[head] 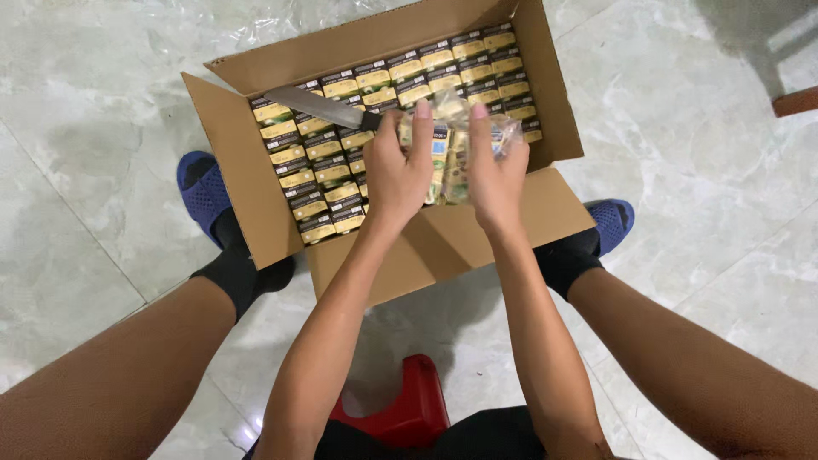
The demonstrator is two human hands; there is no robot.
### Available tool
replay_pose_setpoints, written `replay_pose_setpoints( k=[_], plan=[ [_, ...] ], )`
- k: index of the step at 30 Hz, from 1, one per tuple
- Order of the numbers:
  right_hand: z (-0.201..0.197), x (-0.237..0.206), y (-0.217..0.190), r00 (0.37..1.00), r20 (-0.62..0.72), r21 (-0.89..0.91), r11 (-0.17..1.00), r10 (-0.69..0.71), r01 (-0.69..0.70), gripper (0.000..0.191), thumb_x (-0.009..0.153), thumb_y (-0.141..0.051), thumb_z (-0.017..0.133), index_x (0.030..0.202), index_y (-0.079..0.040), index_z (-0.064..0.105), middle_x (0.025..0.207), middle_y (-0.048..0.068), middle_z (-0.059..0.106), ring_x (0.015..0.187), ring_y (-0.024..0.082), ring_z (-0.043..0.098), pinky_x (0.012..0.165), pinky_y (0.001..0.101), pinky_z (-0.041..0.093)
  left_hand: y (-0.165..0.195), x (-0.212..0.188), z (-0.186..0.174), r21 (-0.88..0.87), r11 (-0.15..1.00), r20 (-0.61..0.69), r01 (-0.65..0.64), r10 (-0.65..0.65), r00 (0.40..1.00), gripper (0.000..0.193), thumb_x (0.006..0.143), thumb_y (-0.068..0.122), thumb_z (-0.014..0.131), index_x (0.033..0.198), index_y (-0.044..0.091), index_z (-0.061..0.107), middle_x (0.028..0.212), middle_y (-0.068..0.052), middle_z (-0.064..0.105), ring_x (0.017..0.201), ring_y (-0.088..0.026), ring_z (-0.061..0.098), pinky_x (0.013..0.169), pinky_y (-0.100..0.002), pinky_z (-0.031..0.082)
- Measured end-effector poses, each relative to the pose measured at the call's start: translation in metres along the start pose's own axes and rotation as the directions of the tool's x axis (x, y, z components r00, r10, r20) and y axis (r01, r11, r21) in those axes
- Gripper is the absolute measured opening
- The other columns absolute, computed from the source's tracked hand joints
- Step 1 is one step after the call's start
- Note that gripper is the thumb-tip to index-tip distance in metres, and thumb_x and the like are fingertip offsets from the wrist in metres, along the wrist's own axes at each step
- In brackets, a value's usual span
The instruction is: The person sits on a red stool and uses a knife to cut open plastic-wrapped bundles of small yellow boxes inside a cardboard carton. They repeatedly pick up bundles, slice the plastic, and place the opened items back into the box.
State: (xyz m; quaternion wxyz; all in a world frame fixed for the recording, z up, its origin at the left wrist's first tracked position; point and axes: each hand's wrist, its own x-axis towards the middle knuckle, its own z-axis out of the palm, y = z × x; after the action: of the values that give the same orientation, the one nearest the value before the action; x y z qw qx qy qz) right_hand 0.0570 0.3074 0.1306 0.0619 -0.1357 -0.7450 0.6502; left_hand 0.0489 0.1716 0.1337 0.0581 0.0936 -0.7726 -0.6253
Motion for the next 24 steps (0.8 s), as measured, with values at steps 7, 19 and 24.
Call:
replay_pose_setpoints(
  k=[7,19,24],
  plan=[
    [-0.014,0.016,0.026,0.984,0.048,0.379,0.908,0.173,-0.179,0.049,0.109,-0.046,0.044,0.125,-0.002,0.059,0.109,0.006,0.073,0.092,0.011,0.071,0.081,0.0302,0.061,-0.026,-0.002,0.006,-0.191,0.980,0.124,-0.062,0.087,0.989,0.056,0.109,0.050,0.051,0.095,-0.001,0.068,0.076,-0.007,0.067,0.071,-0.013,0.060,0.066,-0.033,0.050],
    [-0.023,0.022,0.051,0.841,0.368,0.570,0.618,0.397,-0.541,0.065,0.109,-0.058,0.042,0.117,0.003,0.061,0.102,0.016,0.073,0.084,0.023,0.075,0.079,0.0368,0.064,-0.055,0.014,0.014,-0.481,0.788,0.427,0.384,-0.172,0.888,0.072,0.104,0.068,0.036,0.093,0.006,0.070,0.082,-0.004,0.068,0.076,-0.015,0.063,0.073,-0.033,0.053],
    [-0.016,0.021,0.038,0.884,0.263,0.663,0.593,0.387,-0.457,0.071,0.097,-0.064,0.040,0.122,-0.002,0.063,0.108,0.012,0.075,0.090,0.022,0.077,0.082,0.0375,0.065,-0.033,0.010,0.008,-0.128,0.992,0.194,-0.014,0.039,0.980,0.065,0.102,0.063,0.045,0.110,0.001,0.064,0.088,-0.005,0.069,0.077,-0.014,0.067,0.072,-0.035,0.054]
  ],
)
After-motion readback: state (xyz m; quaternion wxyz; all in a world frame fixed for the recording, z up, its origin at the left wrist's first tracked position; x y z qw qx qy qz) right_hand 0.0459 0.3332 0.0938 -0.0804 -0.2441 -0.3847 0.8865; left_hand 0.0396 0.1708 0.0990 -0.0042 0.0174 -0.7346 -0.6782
